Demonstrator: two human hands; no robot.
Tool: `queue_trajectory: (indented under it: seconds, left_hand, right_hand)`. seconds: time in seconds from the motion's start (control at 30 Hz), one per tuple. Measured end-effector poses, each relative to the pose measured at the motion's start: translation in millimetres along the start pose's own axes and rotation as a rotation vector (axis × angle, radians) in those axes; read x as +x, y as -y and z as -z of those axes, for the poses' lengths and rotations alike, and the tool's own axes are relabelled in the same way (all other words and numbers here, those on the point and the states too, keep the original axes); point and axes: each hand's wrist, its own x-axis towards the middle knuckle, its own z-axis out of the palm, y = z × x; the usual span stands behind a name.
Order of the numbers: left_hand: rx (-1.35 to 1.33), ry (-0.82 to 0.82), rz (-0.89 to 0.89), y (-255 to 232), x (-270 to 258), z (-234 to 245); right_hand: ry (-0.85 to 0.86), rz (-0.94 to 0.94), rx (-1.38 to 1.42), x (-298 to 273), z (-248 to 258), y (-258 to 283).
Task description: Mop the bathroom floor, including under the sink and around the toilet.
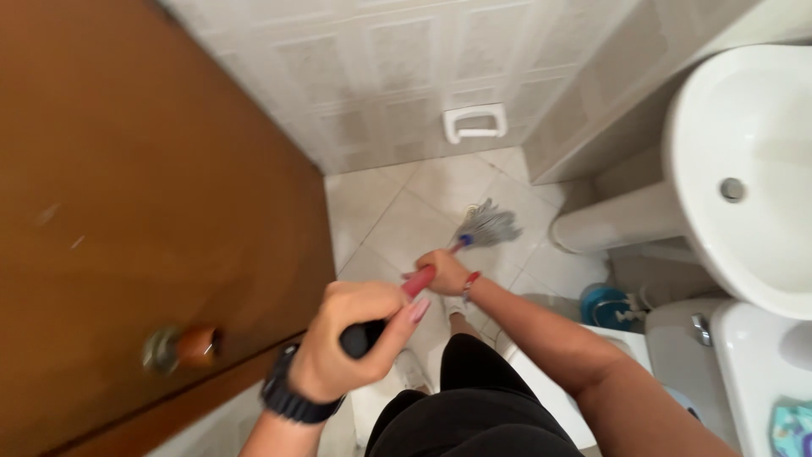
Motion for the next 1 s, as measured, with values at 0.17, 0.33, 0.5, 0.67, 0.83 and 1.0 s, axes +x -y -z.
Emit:
queue_trajectory:
  seconds: [0.17,0.33,0.5,0.67,0.83,1.0]
  left_hand:
    - [0.183,-0.069,-0.021,-32,-60,23]
    - [0.259,-0.089,-0.109,-35,-74,13]
    - [0.244,-0.035,-0.033,-34,-87,23]
    - [0.022,0.035,-0.112,-21,-61,22]
    - [-0.163,0.077,-0.027,7,-13,-25]
    - [-0.221,0.3,-0.03,42,44,-107]
  right_hand:
    - [0.116,0.046,0.114,11,-101,82]
    - [0.274,0.321,0.936,1,-129,149]
    - [0.029,0.103,0.386,-11,-164,110]
    - [-0.149,0.012,0.261,-37,-111,90]
    - [-0.42,-0.144,0.082,-81,-49,33]
    - [-0.754,-0.17,-0.094,-144,8,-62]
